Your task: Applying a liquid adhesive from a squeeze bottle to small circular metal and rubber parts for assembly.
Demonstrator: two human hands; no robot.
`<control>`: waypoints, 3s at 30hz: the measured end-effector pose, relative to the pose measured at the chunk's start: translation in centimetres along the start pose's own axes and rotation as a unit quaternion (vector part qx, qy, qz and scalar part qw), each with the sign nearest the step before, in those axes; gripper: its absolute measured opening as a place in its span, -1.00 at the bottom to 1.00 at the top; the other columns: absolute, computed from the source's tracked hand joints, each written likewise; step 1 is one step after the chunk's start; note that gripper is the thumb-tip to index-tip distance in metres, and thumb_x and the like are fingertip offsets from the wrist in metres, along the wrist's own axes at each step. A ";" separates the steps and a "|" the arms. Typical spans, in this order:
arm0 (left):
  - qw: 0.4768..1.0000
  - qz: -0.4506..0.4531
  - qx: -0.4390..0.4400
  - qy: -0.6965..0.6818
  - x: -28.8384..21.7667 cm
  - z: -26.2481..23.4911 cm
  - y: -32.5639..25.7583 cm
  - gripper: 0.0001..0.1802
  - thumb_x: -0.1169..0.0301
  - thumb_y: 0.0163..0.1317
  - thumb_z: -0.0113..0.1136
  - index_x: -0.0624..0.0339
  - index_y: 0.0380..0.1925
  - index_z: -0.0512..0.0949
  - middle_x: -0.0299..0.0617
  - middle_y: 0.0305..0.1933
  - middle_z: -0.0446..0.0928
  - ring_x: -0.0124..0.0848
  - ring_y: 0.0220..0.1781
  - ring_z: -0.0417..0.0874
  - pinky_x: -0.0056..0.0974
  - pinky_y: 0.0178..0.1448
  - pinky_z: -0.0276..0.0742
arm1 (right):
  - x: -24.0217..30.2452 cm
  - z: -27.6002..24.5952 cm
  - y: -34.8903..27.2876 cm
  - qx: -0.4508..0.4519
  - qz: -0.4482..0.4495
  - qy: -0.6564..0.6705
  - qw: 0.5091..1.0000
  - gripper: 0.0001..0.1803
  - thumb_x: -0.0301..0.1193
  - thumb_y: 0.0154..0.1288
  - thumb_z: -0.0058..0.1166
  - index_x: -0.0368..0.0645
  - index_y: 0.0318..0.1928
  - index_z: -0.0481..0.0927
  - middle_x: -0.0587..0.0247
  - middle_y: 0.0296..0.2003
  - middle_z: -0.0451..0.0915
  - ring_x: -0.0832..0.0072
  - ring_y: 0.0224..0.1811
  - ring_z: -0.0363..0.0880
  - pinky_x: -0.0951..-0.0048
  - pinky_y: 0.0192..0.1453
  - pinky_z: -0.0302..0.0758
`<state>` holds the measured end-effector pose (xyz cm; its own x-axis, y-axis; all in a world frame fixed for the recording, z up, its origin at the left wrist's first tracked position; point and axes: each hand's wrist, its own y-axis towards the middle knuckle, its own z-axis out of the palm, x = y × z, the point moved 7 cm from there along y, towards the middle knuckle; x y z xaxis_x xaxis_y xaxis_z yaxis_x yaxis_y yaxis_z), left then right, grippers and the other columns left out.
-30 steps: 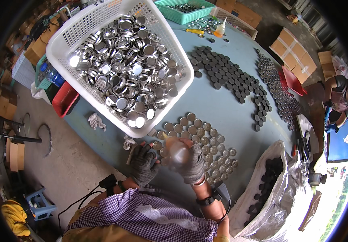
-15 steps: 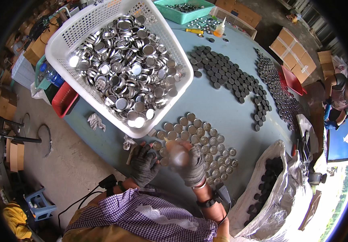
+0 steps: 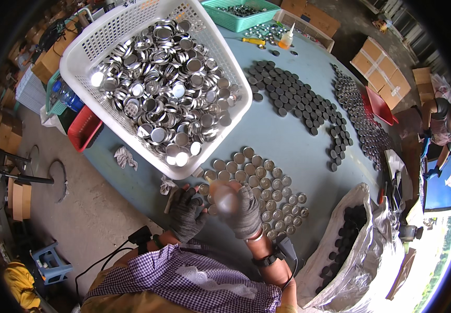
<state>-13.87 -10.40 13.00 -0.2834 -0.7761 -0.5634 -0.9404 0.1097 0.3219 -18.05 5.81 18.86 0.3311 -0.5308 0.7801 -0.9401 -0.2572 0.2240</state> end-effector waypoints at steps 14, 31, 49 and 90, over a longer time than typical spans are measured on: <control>1.000 0.000 -0.011 -0.010 -0.1 0.0 0.0 -0.75 0.38 -0.07 0.33 0.14 -0.35 0.53 -0.11 0.21 0.44 0.03 0.32 0.33 0.10 0.34 0.26 | 0.3 -1.8 0.1 -0.050 -0.032 -0.003 0.998 -0.30 -0.38 -0.15 0.42 -0.13 0.11 0.48 0.17 -0.12 0.63 0.24 -0.15 0.64 0.28 -0.06 0.55; 0.999 -0.004 -0.033 0.004 -0.1 -0.1 1.5 -0.59 0.31 0.01 0.33 0.18 -0.13 0.48 0.04 0.26 0.39 0.11 0.24 0.38 0.14 0.29 0.26 | -0.1 -0.4 -0.6 -0.026 -0.019 -0.002 0.999 -0.36 -0.43 -0.10 0.44 -0.14 0.06 0.47 0.13 -0.11 0.59 0.20 -0.14 0.61 0.27 -0.06 0.55; 0.999 0.001 -0.036 -0.008 0.7 0.5 2.8 -0.61 0.32 0.02 0.35 0.17 -0.19 0.44 0.04 0.17 0.44 0.03 0.15 0.44 0.08 0.17 0.33 | 0.4 -1.1 0.0 -0.054 -0.026 0.044 0.997 -0.36 -0.45 -0.01 0.41 -0.15 0.11 0.40 0.09 -0.05 0.56 0.27 -0.06 0.59 0.28 0.04 0.52; 0.998 -0.041 -0.055 0.015 1.2 0.4 2.2 -0.63 0.27 0.03 0.28 0.20 -0.18 0.49 0.11 0.10 0.39 0.13 0.20 0.35 0.23 0.30 0.21 | 1.8 1.6 2.0 -0.026 -0.093 0.024 0.995 -0.44 -0.54 0.04 0.24 -0.13 0.14 0.48 0.11 -0.04 0.60 0.14 -0.16 0.64 0.25 -0.15 0.58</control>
<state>-16.39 -10.84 12.67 -0.1991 -0.7977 -0.5692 -0.9332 -0.0229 0.3585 -19.21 3.00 19.79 0.4975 -0.4386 0.7485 -0.8658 -0.3048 0.3969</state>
